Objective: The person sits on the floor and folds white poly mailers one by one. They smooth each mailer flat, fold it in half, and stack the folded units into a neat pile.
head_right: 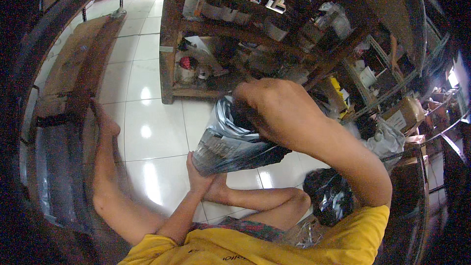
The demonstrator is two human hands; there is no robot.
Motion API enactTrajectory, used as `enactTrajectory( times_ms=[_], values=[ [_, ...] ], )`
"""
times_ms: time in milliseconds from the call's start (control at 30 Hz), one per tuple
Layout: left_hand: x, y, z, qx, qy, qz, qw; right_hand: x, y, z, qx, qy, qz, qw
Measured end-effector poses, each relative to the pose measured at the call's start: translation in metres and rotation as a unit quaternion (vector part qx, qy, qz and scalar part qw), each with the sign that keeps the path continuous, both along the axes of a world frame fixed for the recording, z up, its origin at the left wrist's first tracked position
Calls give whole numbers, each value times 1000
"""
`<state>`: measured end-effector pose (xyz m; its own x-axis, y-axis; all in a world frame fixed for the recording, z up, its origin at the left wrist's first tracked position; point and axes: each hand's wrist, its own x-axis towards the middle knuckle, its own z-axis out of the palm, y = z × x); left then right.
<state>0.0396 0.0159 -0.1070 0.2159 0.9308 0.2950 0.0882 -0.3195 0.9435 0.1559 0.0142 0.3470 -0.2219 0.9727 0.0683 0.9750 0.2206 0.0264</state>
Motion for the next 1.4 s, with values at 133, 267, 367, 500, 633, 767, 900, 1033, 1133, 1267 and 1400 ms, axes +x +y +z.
enactTrajectory(
  times_ms=[133, 267, 367, 500, 633, 767, 900, 1033, 1133, 1267, 1400],
  values=[
    [2, 2, -1, 23, 5, 9, 1000, 7, 13, -2, 62, 19, 0, 998],
    [2, -1, 1, 39, 16, 14, 999, 12, 18, -1, 45, -4, 0, 999],
    [1, -1, 1, 39, 7, 9, 999, 16, 18, -1, 10, -56, -15, 998],
    [-1, 3, 3, 42, 9, 11, 999, -3, 6, 8, -2, -109, 18, 994],
    [-2, 4, 1, 31, 17, -6, 999, -18, -12, 19, -60, -97, 6, 993],
    [0, 1, 1, -57, 28, -33, 997, -13, -11, 18, -128, -14, -68, 989],
    [2, 4, -14, 19, 47, 9, 999, 3, 17, 21, -126, 17, 29, 991],
    [2, 3, -2, 26, 43, 23, 998, -2, 35, 21, -125, 1, 46, 991],
    [0, 3, -10, 19, 63, 18, 998, -14, 47, 22, -170, -55, 47, 983],
    [-6, 8, -13, 31, 60, 21, 997, -45, 47, 44, -310, -48, -49, 948],
    [5, 1, -11, 15, 42, 19, 999, -1, 49, 25, -280, -51, 82, 955]
  ],
)
